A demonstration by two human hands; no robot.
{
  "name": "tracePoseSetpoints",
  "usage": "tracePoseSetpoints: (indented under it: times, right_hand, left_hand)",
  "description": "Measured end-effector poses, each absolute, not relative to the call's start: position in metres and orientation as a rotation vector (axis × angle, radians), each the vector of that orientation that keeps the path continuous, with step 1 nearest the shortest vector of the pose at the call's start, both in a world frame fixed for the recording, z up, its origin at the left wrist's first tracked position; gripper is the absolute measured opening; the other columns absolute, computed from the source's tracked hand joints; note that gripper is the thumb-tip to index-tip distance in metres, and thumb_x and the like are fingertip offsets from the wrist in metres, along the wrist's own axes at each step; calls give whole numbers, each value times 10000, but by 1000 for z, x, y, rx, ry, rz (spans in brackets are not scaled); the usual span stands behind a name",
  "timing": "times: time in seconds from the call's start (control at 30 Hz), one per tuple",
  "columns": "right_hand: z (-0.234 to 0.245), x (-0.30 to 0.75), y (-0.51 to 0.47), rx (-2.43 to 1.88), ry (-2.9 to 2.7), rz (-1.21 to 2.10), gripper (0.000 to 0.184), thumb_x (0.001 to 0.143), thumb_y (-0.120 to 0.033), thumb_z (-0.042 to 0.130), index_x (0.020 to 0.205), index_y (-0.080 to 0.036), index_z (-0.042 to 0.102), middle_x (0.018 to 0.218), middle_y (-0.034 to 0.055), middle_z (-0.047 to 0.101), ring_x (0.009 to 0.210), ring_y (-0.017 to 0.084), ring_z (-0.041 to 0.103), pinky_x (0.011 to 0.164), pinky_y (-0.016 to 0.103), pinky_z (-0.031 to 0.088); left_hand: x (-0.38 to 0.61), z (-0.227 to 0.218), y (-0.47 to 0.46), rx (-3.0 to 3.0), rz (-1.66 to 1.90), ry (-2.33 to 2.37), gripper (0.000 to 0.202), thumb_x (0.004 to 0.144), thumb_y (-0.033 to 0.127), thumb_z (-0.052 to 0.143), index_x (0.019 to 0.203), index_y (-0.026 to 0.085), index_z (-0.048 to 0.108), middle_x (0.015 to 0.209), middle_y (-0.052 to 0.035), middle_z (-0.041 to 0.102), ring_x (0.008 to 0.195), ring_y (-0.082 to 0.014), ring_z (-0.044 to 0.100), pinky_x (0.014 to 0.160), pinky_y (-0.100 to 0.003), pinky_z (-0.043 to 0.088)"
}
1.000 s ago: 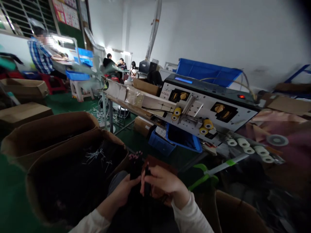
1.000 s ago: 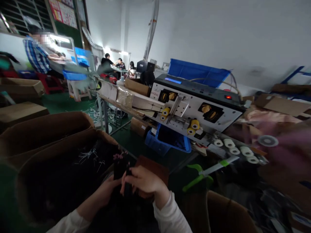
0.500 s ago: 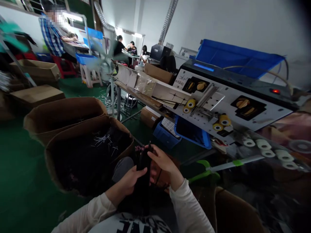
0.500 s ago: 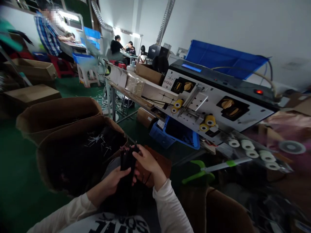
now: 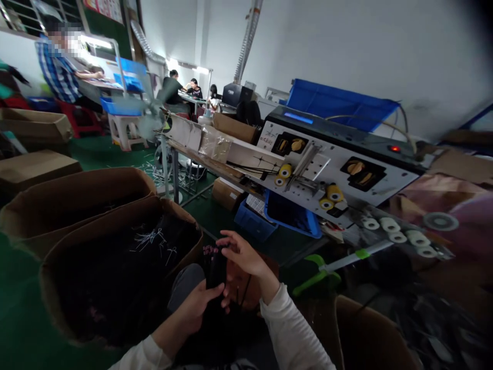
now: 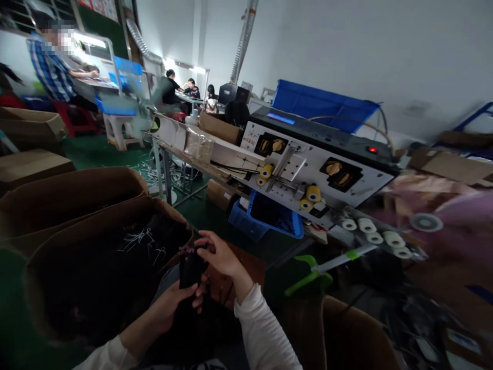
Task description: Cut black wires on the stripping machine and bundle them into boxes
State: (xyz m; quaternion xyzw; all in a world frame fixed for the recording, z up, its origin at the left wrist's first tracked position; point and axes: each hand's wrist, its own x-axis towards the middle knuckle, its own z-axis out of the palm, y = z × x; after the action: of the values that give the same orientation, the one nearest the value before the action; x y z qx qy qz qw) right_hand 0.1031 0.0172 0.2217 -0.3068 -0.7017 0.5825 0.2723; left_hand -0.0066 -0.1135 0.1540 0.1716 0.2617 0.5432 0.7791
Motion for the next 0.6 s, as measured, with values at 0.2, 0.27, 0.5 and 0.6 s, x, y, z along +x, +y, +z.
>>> tracePoseSetpoints:
  times: [0.2,0.27,0.5,0.6]
  right_hand:
    - [255,84,121,-869,-1061,1331,379,760,-357,585,1117,-249,519,1108,11,581,705,74,550,518,165,416]
    - [271,77,157,-881,-852,1267,324,762,-335,571,1072,-254,525,1033,-15,589,716,71,548,546,167,423]
    - [303,52,213,-1099,-580,1132,273,752,-453,566,913,-233,557,919,-25,595,756,111,534,514,181,398]
    - [310,49,224,-1166,-554,1121,289,755,-461,549,912,-218,564,944,4,596,772,136,545,526,220,418]
  left_hand:
    - [-7,148,-115,373,1178,565,221,780,243,636,969,149,570,723,9,465,567,-81,451,608,-298,416]
    - [-7,147,-117,367,1174,570,236,772,250,644,968,145,563,722,6,466,573,-85,454,610,-297,408]
    - [-11,143,-120,345,1170,593,250,761,282,659,945,156,544,702,14,468,551,-83,443,591,-293,393]
    - [-15,142,-120,347,1193,606,261,756,286,665,945,154,544,703,8,480,550,-88,452,583,-295,394]
